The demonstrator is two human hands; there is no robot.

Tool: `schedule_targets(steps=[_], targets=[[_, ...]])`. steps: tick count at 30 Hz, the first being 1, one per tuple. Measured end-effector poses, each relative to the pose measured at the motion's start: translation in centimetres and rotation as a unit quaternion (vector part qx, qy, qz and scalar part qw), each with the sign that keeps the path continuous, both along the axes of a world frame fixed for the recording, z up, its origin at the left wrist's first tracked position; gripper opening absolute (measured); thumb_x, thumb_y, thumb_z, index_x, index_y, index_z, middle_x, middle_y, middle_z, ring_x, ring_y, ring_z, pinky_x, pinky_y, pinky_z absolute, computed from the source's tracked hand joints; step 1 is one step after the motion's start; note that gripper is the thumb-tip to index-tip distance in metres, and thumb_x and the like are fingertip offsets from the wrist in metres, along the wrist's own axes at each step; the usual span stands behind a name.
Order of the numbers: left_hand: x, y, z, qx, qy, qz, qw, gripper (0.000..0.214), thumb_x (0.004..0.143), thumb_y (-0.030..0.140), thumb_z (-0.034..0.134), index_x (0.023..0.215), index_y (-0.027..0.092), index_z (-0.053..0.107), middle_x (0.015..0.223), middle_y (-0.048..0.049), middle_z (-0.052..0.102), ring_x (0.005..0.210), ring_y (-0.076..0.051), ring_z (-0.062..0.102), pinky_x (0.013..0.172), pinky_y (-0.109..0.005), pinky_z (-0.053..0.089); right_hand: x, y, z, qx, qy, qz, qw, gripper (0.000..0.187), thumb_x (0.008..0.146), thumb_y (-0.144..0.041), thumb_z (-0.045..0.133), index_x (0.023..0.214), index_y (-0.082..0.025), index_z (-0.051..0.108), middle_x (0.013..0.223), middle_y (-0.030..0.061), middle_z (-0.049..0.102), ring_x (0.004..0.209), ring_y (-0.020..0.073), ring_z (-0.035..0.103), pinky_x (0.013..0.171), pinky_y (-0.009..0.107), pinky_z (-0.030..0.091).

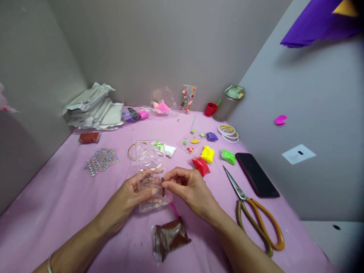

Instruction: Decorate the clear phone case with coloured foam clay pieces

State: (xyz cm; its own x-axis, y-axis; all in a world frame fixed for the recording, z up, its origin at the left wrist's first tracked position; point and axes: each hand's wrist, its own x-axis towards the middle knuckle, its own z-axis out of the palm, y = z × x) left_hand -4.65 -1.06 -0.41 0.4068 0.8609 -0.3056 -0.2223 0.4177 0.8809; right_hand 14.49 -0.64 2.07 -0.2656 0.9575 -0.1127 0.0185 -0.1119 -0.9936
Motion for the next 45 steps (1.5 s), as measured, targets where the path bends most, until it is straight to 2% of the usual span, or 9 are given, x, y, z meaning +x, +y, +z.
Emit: schedule_targets(steps=[7, 16, 24, 38, 45], targets=[[0.0, 0.0, 0.2, -0.004, -0.003, 0.008, 1.000, 0.049, 0.083, 0.029, 0.080, 0.129, 0.027, 0.064, 0.117, -0.0062, 0.075, 0.098, -0.024, 0.072, 0.087, -0.038, 0.061, 0.0, -0.1, -0.2, -0.004, 0.000, -0.004, 1.000, 0.009, 0.080, -0.024, 0.073, 0.076, -0.017, 0.069, 0.065, -0.0017, 0.063, 0.060, 0.0119, 0.054, 0.058, 0.025, 0.039], [-0.1, -0.1, 0.1, 0.001, -0.001, 0.006, 1.000, 0.049, 0.082, 0.028, 0.081, 0.128, 0.027, 0.065, 0.113, -0.0061, 0.075, 0.098, -0.023, 0.071, 0.085, -0.035, 0.061, -0.2, -0.1, -0.7, 0.014, -0.027, -0.027, 0.999, 0.011, 0.079, -0.027, 0.073, 0.077, -0.018, 0.069, 0.062, -0.0038, 0.055, 0.058, 0.0109, 0.045, 0.055, 0.026, 0.032], [0.0, -0.1, 0.4, -0.004, 0.000, 0.012, 1.000, 0.050, 0.081, 0.029, 0.081, 0.128, 0.025, 0.065, 0.113, -0.0071, 0.075, 0.098, -0.023, 0.070, 0.084, -0.035, 0.061, -0.2, -0.2, -1.0, 0.031, -0.048, -0.035, 0.998, 0.010, 0.080, -0.027, 0.074, 0.079, -0.018, 0.069, 0.065, -0.0025, 0.056, 0.060, 0.0119, 0.045, 0.056, 0.026, 0.033], [-0.1, -0.1, 0.2, -0.006, 0.004, 0.016, 1.000, 0.052, 0.079, 0.029, 0.083, 0.127, 0.025, 0.066, 0.112, -0.0071, 0.076, 0.097, -0.024, 0.071, 0.083, -0.035, 0.061, -0.3, -0.3, -1.2, 0.044, -0.051, -0.046, 0.997, 0.009, 0.080, -0.024, 0.076, 0.079, -0.019, 0.068, 0.058, -0.0064, 0.049, 0.055, 0.0096, 0.039, 0.051, 0.024, 0.027], [0.0, -0.2, 0.4, -0.009, 0.005, 0.017, 1.000, 0.053, 0.078, 0.030, 0.084, 0.127, 0.025, 0.065, 0.111, -0.0066, 0.076, 0.098, -0.024, 0.070, 0.084, -0.036, 0.061, -0.3, -0.4, -1.0, 0.053, -0.068, -0.042, 0.995, 0.010, 0.082, -0.023, 0.075, 0.079, -0.020, 0.066, 0.059, -0.0065, 0.049, 0.055, 0.0099, 0.040, 0.052, 0.024, 0.028]])
